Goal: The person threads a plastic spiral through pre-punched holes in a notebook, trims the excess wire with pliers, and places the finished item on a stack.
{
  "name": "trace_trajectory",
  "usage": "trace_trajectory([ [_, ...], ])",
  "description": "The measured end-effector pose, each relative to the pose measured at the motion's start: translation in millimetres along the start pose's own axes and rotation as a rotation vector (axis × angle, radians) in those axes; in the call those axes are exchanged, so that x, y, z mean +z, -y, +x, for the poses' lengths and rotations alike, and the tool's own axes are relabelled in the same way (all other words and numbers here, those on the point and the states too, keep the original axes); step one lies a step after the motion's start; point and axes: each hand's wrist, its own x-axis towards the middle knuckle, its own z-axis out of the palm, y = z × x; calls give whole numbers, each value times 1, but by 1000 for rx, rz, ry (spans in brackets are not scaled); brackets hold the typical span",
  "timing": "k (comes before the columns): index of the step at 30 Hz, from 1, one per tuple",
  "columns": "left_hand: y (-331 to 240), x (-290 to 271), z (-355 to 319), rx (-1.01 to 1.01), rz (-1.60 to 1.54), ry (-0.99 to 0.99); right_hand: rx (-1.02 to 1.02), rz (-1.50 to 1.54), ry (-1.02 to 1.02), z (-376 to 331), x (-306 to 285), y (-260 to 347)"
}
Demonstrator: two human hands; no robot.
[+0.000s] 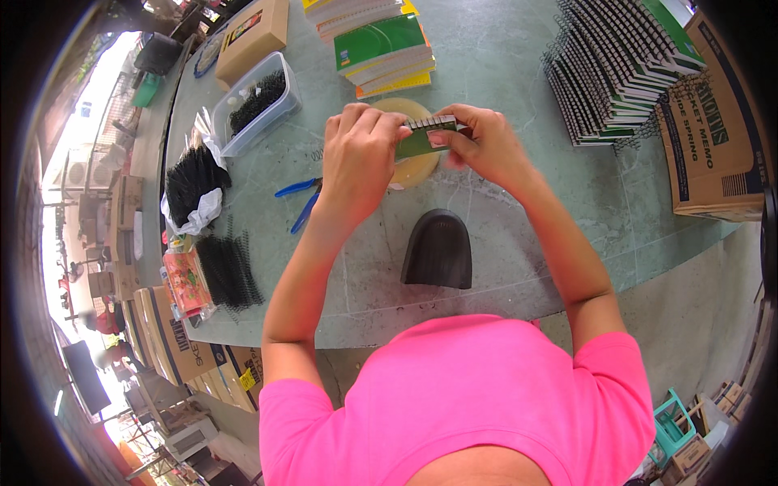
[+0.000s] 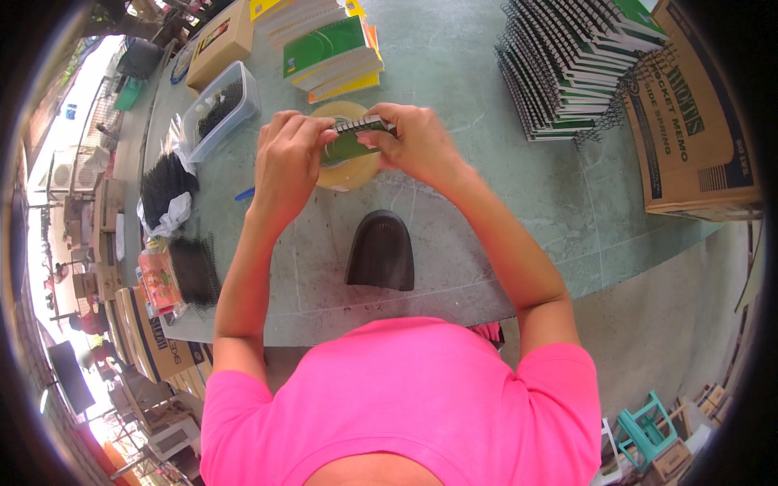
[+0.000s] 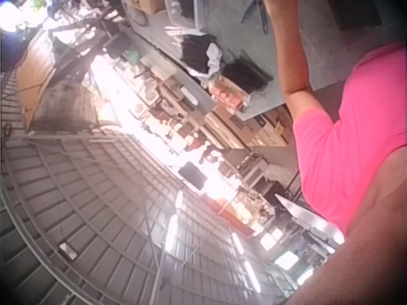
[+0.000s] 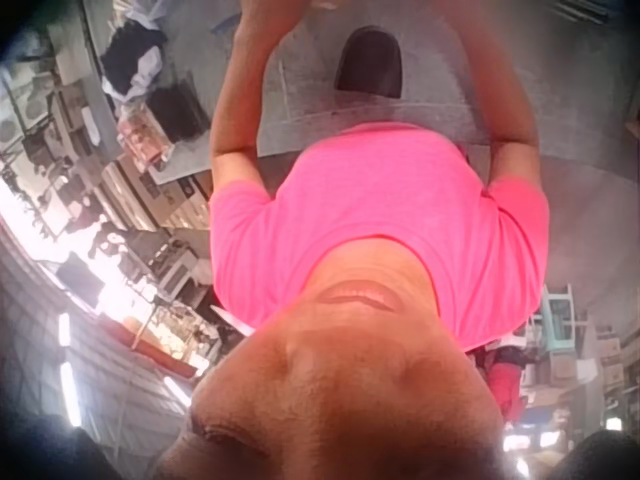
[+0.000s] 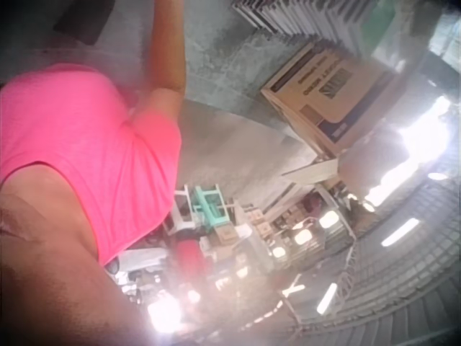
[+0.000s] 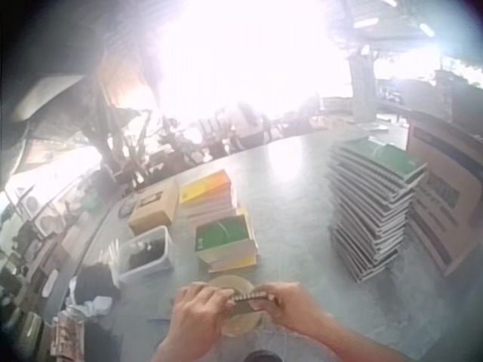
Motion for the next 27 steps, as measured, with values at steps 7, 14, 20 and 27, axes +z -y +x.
trace_trajectory([
  [7,-9,-2,8,-24,-26,-13,-131,245,-44,2,9,-10],
  [14,-7,-1,17,-82,-151,84,-6,130,12,4,7,-15],
  [20,-12,9,22,-43,-403,89,-26,85,-1,6,5,-17],
  [27,-18,18,22,-7,-442,101,-43,-39,-9,4,6,-14],
])
